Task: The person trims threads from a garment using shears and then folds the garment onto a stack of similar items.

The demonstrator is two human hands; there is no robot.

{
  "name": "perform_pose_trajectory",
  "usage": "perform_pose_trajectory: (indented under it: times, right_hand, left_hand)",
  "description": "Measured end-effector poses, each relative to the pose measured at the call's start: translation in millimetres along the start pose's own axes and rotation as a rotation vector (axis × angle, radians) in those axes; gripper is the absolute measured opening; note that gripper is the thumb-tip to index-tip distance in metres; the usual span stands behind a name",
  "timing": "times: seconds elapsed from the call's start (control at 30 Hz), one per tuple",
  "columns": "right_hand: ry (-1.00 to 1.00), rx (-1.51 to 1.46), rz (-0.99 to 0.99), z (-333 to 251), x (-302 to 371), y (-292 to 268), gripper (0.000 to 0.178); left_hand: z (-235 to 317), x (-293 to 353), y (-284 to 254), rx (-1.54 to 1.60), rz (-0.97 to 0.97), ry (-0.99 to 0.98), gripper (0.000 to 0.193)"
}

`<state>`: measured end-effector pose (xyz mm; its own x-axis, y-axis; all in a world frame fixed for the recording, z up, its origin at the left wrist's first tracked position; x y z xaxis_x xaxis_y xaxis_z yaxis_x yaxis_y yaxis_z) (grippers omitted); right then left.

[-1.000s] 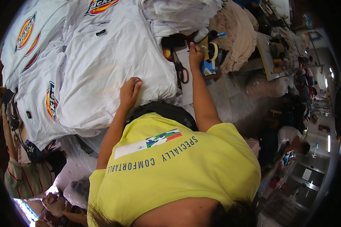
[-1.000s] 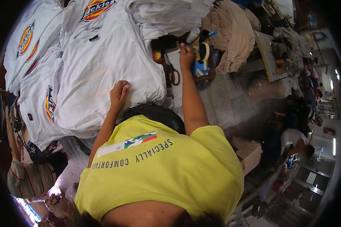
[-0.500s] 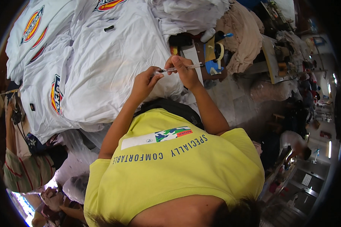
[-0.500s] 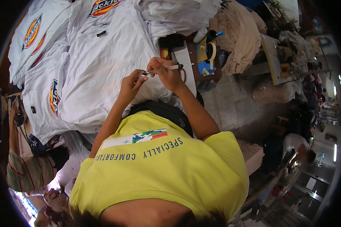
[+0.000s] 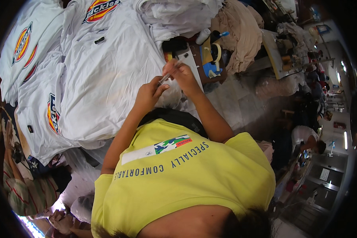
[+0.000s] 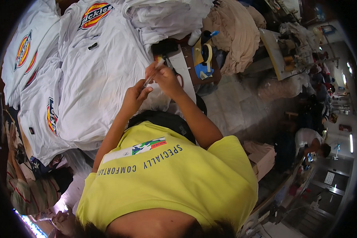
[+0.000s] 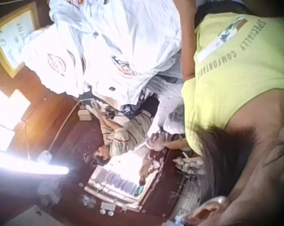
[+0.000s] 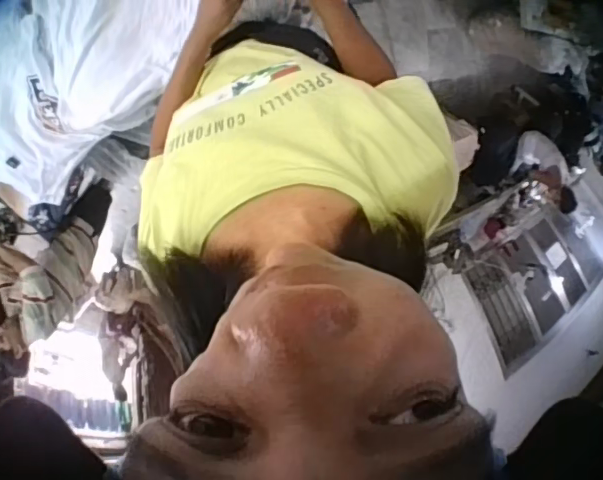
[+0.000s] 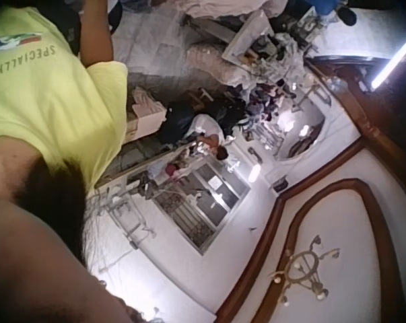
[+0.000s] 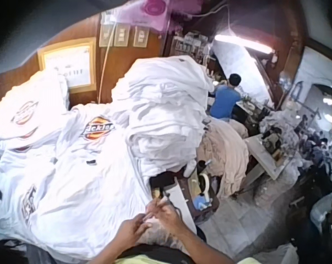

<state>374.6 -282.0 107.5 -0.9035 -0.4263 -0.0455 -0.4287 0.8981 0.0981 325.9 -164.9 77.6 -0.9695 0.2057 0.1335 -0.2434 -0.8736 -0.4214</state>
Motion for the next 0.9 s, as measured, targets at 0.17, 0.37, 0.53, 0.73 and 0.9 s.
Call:
perform_pose_trajectory:
  times: [0.17, 0.37, 0.53, 0.73, 0.9]
  right_hand:
    - [-0.223, 0.272, 0.364, -47.3, -18.5, -69.4, 0.019]
    - [-0.33, 1.033, 0.848, -63.0, -47.5, -190.3, 0.012]
    - [-0.323, 1.098, 0.813, -34.1, -71.9, -212.3, 0.013]
    - [-0.3, 1.374, 0.849, -54.1, -64.9, -163.7, 0.016]
    - [-0.182, 0.976, 0.29, -21.7, -33.9, -97.5, 0.02]
  left_hand:
    - [-7.3, 8.4, -17.6, -0.129, 0.322, 0.289, 0.04]
    - [-53.3, 18.0, -27.3, -0.568, 0.466, 0.364, 0.034]
    - [-52.8, 22.4, -31.0, -0.53, 0.495, 0.374, 0.032]
    - [-60.7, 48.5, -59.1, -0.575, 0.472, 0.348, 0.032]
    - [-120.8, 146.0, -182.8, -0.94, 1.089, -0.121, 0.033]
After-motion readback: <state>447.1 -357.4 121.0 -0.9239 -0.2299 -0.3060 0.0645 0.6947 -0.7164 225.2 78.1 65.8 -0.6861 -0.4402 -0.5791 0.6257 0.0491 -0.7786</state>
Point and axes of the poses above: each hand's wrist, its own x-axis away from the middle knuckle, its own y-axis out of the palm, z = x × y, the point moved 5 cm from there along -x, towards the middle knuckle, and after that the axes turned 1 degree about y, right-handed, at the moved point
